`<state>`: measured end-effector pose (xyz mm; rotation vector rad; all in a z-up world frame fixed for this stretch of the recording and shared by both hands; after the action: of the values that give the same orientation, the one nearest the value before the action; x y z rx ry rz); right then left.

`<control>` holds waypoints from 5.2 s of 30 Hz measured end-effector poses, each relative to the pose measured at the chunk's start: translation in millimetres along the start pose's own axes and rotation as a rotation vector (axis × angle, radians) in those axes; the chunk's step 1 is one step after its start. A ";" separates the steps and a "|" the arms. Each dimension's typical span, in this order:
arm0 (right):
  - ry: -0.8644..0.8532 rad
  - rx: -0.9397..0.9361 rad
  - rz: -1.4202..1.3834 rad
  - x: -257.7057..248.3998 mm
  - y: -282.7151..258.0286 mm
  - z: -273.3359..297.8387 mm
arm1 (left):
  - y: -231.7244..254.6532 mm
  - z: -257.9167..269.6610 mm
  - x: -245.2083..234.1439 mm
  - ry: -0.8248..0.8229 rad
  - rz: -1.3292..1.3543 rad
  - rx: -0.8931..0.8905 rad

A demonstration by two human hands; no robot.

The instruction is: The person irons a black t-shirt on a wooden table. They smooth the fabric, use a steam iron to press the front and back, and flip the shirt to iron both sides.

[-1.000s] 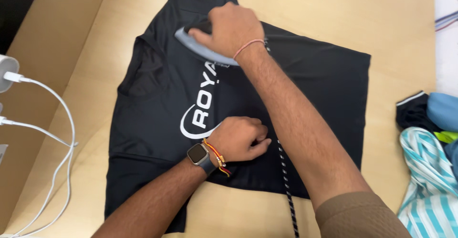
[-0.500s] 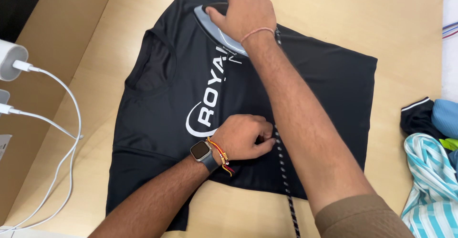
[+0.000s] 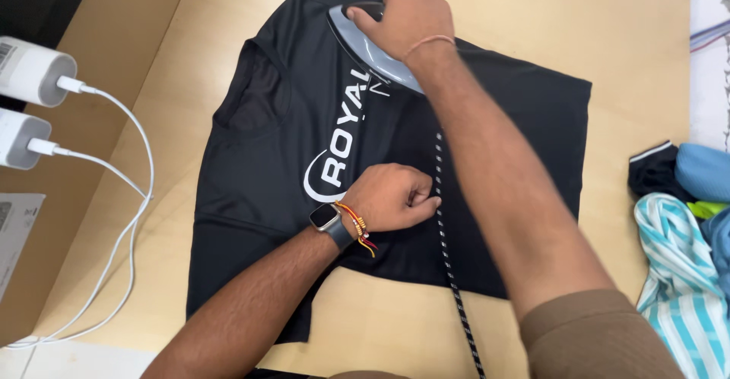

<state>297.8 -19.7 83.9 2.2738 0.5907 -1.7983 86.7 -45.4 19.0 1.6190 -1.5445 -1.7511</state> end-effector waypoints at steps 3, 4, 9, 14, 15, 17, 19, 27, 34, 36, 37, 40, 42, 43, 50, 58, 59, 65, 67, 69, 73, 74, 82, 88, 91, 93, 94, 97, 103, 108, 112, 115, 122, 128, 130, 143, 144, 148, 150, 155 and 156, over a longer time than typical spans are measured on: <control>-0.122 0.077 0.006 -1.4 42.4 21.0 | -1.0 -1.3 0.8 -0.006 0.030 -0.013; -0.195 0.152 0.006 0.4 62.5 33.3 | -1.5 -0.4 0.2 0.001 0.038 -0.016; -0.132 0.282 0.097 -42.3 124.2 100.7 | -5.2 -0.1 4.4 -0.025 0.031 -0.033; -0.291 0.324 0.102 -54.0 152.8 163.0 | 2.4 -0.4 8.9 -0.080 0.011 -0.019; -0.310 0.304 0.114 -57.4 154.2 169.6 | 7.7 -0.3 11.7 -0.099 0.020 -0.012; -0.302 0.291 0.132 -60.4 152.2 177.1 | 18.7 2.3 19.1 -0.143 0.048 -0.014; -0.317 0.310 0.133 -61.7 155.8 182.5 | 31.6 0.7 28.6 -0.198 0.078 -0.018; -0.354 0.305 0.068 -55.8 163.4 181.8 | -2.8 -59.4 -33.2 -0.013 -0.216 0.019; -0.305 0.321 0.097 -62.2 159.8 182.4 | -131.6 -154.5 -124.1 0.457 -0.780 -0.188; -0.311 0.360 0.091 -62.7 160.9 183.3 | -158.7 -161.4 -132.3 0.480 -0.845 -0.280; -0.291 0.344 0.095 -65.0 159.6 179.8 | -166.8 -163.3 -136.9 0.488 -0.844 -0.305; -0.280 0.335 0.094 -63.4 159.4 182.0 | -173.2 -159.8 -131.7 0.450 -0.669 -0.347; -0.301 0.346 0.088 -59.8 161.2 182.5 | -161.2 -152.5 -123.6 0.390 -0.334 -0.326; -0.298 0.344 0.094 -59.6 161.4 183.3 | -127.5 -151.2 -115.5 0.350 -0.252 -0.100; -0.269 0.291 0.113 -58.0 162.1 178.7 | -30.8 -54.4 -13.1 -0.682 -0.148 -0.167; -0.246 0.275 0.123 -57.7 162.5 178.6 | -12.5 -60.8 -62.9 0.034 -0.423 -0.098; -0.228 0.265 0.122 -60.2 161.9 177.1 | -6.6 -63.4 -61.5 0.095 -0.453 -0.013; -0.249 0.265 0.154 -57.6 162.3 178.2 | -12.2 -65.1 -34.8 0.060 -0.640 0.055; -0.240 0.264 0.147 -58.0 162.7 179.4 | -10.3 -62.3 -30.0 0.054 -0.652 0.066; -0.231 0.267 0.127 -58.8 162.7 179.5 | -3.6 -59.5 -30.0 0.086 -0.581 0.093; -0.225 0.258 0.122 -59.3 159.8 178.6 | -4.7 -54.3 -37.3 0.114 -0.218 -0.030; -0.229 0.259 0.122 -59.6 160.3 179.2 | -9.6 -54.2 -36.8 0.097 -0.110 -0.112; -0.271 0.277 0.112 -60.9 157.9 180.3 | 2.2 -93.6 -46.4 -0.358 -0.380 -0.001; -0.246 0.271 0.085 -67.9 154.3 176.1 | -7.5 -188.6 -130.5 0.036 -0.863 -0.031; -0.283 0.276 0.107 -59.4 156.5 181.7 | 7.3 -180.8 -148.1 0.495 -0.691 0.020; -0.301 0.297 0.099 -57.6 161.1 178.9 | 19.8 -164.5 -130.3 0.597 -0.455 0.147; -0.289 0.279 0.108 -58.1 160.5 178.3 | 24.6 -144.8 -106.7 0.564 -0.314 0.238; -0.245 0.242 0.126 -61.0 158.0 177.9 | 6.7 -112.6 -51.3 0.272 -0.435 0.150; -0.239 0.257 0.144 -60.9 157.0 176.2 | -61.5 -63.1 -83.5 0.234 -0.680 -0.046; -0.196 0.263 0.146 -65.6 155.5 177.9 | -102.7 -14.5 -87.8 0.167 -0.794 -0.268; -0.221 0.347 0.151 -61.3 158.5 179.7 | -106.5 9.6 -74.0 0.191 -0.820 -0.352; -0.229 0.425 0.130 -64.5 162.4 183.6 | -98.9 15.5 -71.1 0.196 -0.858 -0.388; -0.229 0.436 0.125 -67.2 153.9 191.8 | -80.4 32.1 -57.0 0.058 -0.887 -0.574; -0.300 0.419 0.128 -62.2 149.4 200.9 | -55.7 48.6 -48.7 -0.183 -0.888 -0.750; -0.304 0.405 0.133 -62.4 147.4 200.8 | -49.4 37.1 -50.8 -0.158 -0.880 -0.686; -0.280 0.404 0.111 -63.0 147.0 200.0 | -137.8 -114.3 -67.8 0.026 -0.840 -0.299; -0.280 0.405 0.114 -63.3 147.1 200.3 | -143.1 -116.6 -67.5 0.035 -0.848 -0.312; -0.295 0.410 0.119 -63.0 148.0 199.6 | -155.2 -128.7 -65.0 0.034 -0.823 -0.360; -0.291 0.416 0.110 -62.2 148.4 200.1 | -157.9 -134.9 -67.1 0.021 -0.802 -0.389; -0.273 0.394 0.123 -62.8 147.3 197.8 | -155.8 -145.2 -77.3 -0.071 -0.815 -0.517; -0.260 0.388 0.128 -64.2 147.2 197.7 | -152.8 -146.6 -79.1 -0.082 -0.828 -0.530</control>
<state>170.8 -240.5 81.4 2.1767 0.0523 -2.2491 301.0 3.2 -34.2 2.0201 -0.3131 -2.3540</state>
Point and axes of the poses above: each hand's wrist, its own z-axis away from the middle knuckle, its own x-axis out of the palm, y = z × x, the point moved 10 cm from there along -z, towards the middle knuckle, and after that the axes turned 2 degrees about -z, right-handed, at the moved point
